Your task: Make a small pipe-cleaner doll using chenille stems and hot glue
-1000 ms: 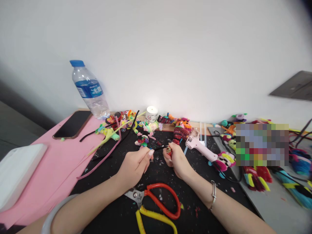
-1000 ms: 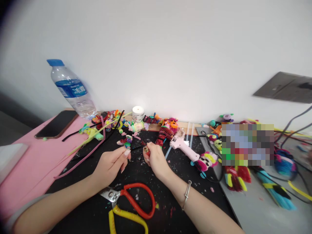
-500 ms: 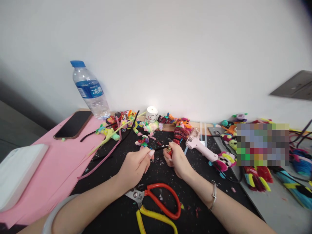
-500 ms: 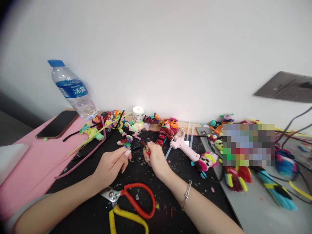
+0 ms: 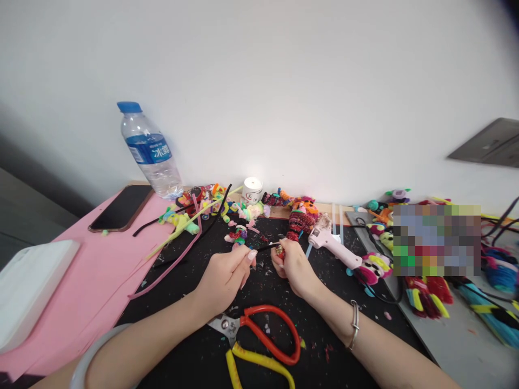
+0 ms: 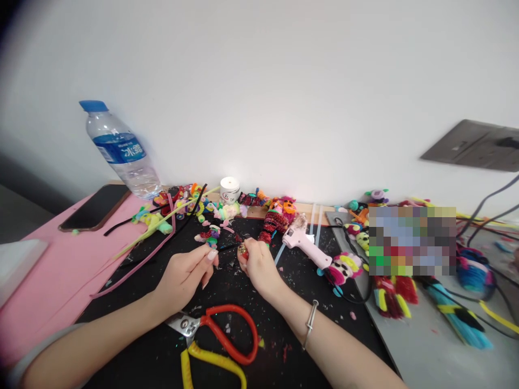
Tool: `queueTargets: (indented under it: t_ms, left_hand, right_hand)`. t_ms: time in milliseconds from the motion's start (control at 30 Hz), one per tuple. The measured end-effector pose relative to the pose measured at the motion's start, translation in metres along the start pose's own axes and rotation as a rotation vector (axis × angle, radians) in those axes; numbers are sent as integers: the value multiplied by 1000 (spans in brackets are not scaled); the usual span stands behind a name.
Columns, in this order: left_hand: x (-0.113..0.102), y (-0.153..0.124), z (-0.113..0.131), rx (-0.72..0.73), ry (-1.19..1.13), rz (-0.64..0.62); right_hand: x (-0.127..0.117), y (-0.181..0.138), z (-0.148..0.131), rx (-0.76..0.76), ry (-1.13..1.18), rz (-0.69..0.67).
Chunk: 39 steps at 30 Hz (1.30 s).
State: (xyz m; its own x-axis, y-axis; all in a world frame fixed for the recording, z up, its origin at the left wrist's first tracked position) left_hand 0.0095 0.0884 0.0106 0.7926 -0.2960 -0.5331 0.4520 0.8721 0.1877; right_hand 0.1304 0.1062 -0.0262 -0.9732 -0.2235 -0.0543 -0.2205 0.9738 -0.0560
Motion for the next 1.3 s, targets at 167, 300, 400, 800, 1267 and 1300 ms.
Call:
queueTargets:
  t_ms: [167, 300, 400, 800, 1267, 1300]
  left_hand:
    - [0, 0, 1, 2, -2, 6]
    - [-1, -1, 1, 6, -6, 5]
    - [-1, -1, 1, 11, -8, 3]
    - [-11, 0, 2, 22, 17, 74]
    - [-27, -1, -1, 30, 44, 201]
    - [-28, -1, 0, 31, 43, 202]
  right_hand:
    - [0, 0, 0, -1, -7, -4]
    - [1, 0, 0, 9, -3, -10]
    - [2, 0, -1, 20, 11, -17]
    - [-1, 1, -1, 49, 102, 37]
    - [-5, -16, -50, -358, -714, 193]
    - [-3, -16, -50, -370, -757, 181]
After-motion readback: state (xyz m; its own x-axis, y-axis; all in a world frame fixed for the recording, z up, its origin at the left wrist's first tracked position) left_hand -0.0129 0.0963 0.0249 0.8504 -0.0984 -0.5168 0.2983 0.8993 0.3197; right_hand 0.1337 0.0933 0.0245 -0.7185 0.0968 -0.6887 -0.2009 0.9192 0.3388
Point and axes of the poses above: each hand's wrist, its own y-axis towards the middle knuckle, its own x-axis out of the palm, z = x × y, the point moved 9 cm from there along y, towards the middle knuckle, and after that the axes turned 4 degrees about -z, right-handed, at the moved point
